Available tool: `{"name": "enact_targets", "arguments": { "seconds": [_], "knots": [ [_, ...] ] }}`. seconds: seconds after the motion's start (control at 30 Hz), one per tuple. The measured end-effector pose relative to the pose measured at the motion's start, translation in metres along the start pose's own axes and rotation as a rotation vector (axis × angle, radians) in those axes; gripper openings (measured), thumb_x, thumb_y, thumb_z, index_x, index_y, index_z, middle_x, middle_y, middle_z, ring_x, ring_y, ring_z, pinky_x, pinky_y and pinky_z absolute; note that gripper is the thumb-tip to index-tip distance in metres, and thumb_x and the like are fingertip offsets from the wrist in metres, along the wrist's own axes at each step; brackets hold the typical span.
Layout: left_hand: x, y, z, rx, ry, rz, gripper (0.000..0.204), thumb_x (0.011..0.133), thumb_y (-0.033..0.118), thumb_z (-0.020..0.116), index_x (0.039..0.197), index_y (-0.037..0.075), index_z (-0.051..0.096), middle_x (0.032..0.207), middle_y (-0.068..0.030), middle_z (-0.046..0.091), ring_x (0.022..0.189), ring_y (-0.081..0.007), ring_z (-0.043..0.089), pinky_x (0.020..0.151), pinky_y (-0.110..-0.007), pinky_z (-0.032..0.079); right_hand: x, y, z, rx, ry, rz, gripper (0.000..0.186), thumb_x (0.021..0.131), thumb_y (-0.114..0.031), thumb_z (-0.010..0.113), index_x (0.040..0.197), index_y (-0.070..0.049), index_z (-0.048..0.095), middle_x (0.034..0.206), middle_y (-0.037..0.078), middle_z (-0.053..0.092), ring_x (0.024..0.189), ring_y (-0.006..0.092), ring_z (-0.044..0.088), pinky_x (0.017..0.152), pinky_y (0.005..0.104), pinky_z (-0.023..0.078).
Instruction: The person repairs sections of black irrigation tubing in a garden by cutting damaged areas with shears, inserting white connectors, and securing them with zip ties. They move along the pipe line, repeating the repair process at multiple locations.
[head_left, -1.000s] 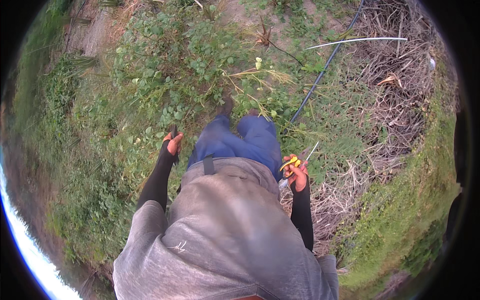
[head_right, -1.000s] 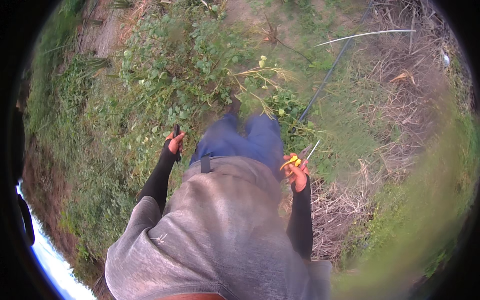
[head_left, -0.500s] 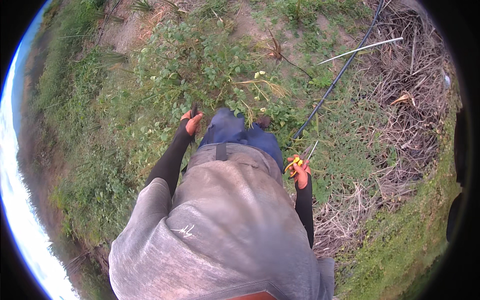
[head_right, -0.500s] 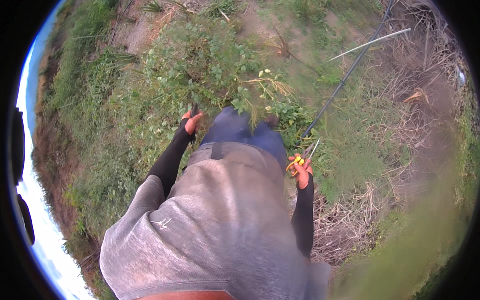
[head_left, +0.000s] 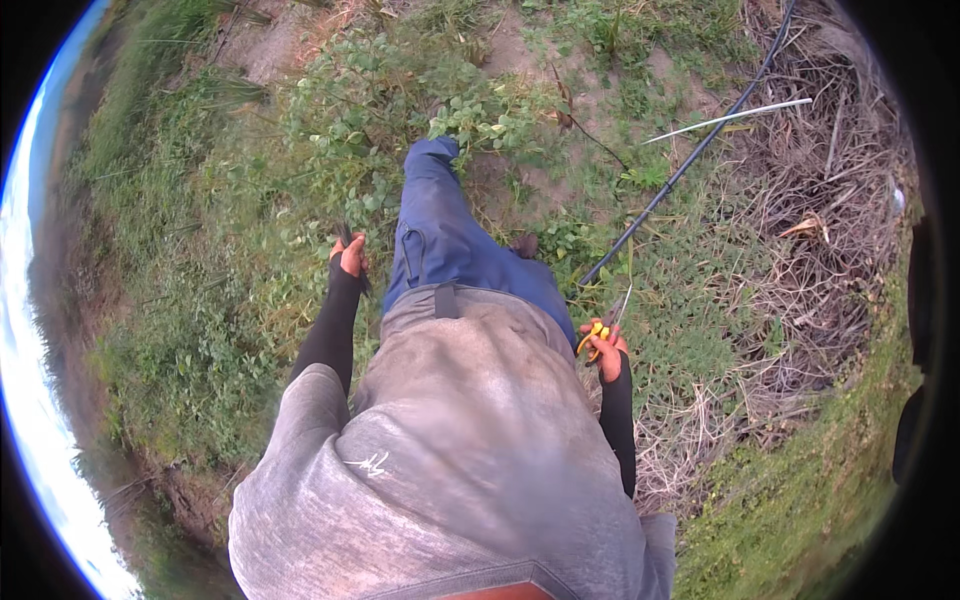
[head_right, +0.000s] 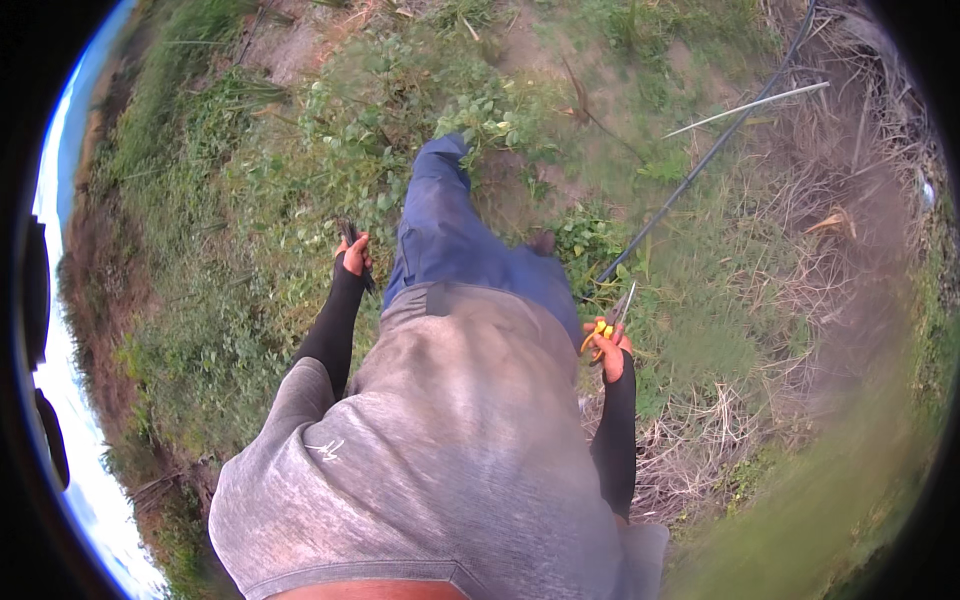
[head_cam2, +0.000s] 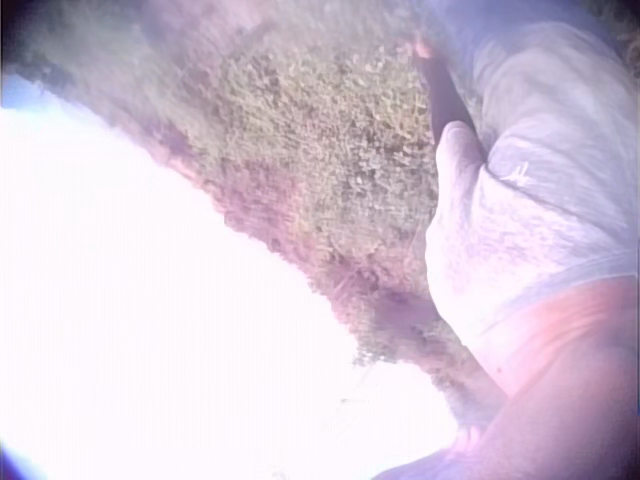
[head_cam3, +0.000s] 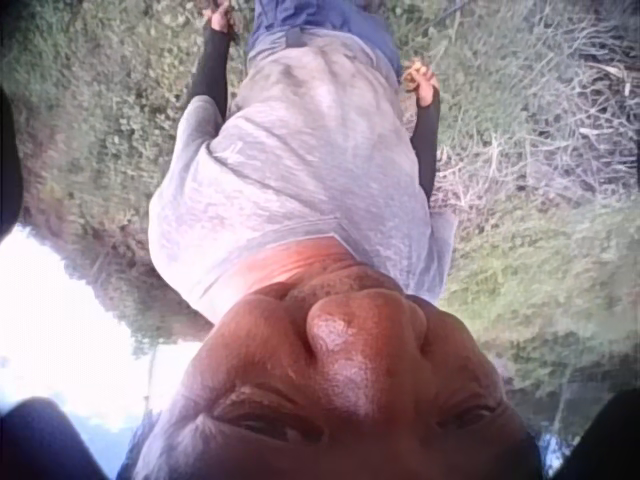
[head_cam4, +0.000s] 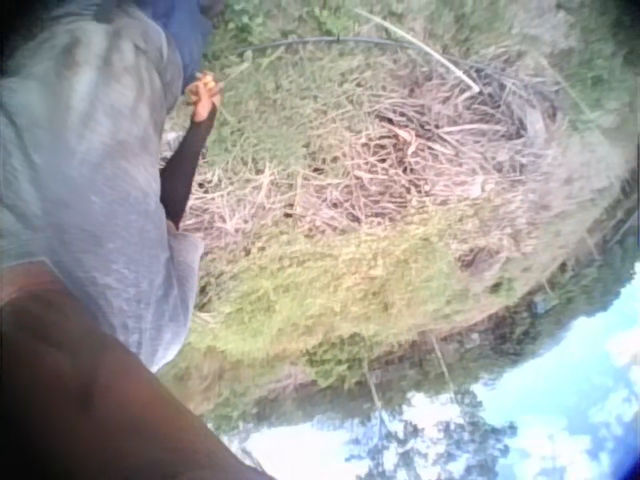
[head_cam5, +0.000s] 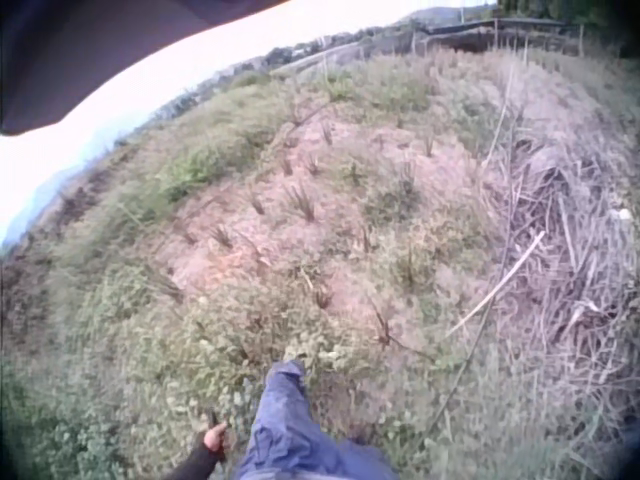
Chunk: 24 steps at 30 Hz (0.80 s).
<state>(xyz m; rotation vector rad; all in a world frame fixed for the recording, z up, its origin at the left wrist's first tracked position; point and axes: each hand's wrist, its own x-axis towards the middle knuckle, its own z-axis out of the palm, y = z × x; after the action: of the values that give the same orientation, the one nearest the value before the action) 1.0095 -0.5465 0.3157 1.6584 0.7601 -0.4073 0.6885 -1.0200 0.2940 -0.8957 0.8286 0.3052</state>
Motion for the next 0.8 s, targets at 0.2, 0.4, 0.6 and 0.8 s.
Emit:
{"name": "enact_targets", "arguments": {
  "seconds": [0.2,0.4,0.6,0.8],
  "knots": [
    [0.014,-0.014,0.0,0.113,-0.069,-0.037,0.012,0.084,0.014,0.06,0.092,0.007,0.055,0.054,0.0,0.044,0.037,-0.0125,0.041,0.035,-0.027,0.033,0.002,-0.024,0.008,0.033,0.066,-0.104,0.038,0.084,-0.005,0.053,0.122,-0.002,0.047,0.106,0.012,0.062,0.07,0.0111,0.056,0.055,0.0212,0.046],
    [0.044,0.01,0.059,0.283,-0.222,-0.025,0.012,0.084,0.015,0.059,0.091,0.006,0.056,0.056,0.0008,0.044,0.038,-0.0102,0.041,0.035,-0.025,0.033,-0.009,0.013,0.015,0.133,0.22,-0.158,0.038,0.086,-0.006,0.054,0.123,-0.003,0.047,0.104,0.012,0.063,0.07,0.0109,0.056,0.055,0.022,0.046],
    [0.069,0.05,0.14,0.307,-0.406,0.099,0.015,0.083,0.018,0.062,0.092,0.006,0.057,0.055,0.0013,0.045,0.04,-0.0093,0.042,0.037,-0.026,0.034,0.026,0.083,0.013,0.12,0.466,-0.177,0.033,0.088,-0.014,0.057,0.119,-0.006,0.054,0.096,0.002,0.061,0.079,0.0107,0.054,0.071,0.0242,0.043],
    [0.041,0.093,0.162,0.24,-0.455,0.119,0.018,0.085,0.018,0.06,0.096,0.005,0.057,0.054,0.001,0.043,0.039,-0.01,0.041,0.036,-0.025,0.033,0.051,0.041,0.017,0.086,0.396,-0.102,0.035,0.087,-0.015,0.06,0.119,-0.004,0.052,0.089,-0.001,0.056,0.079,0.0097,0.054,0.072,0.0242,0.043]
  ]
}}
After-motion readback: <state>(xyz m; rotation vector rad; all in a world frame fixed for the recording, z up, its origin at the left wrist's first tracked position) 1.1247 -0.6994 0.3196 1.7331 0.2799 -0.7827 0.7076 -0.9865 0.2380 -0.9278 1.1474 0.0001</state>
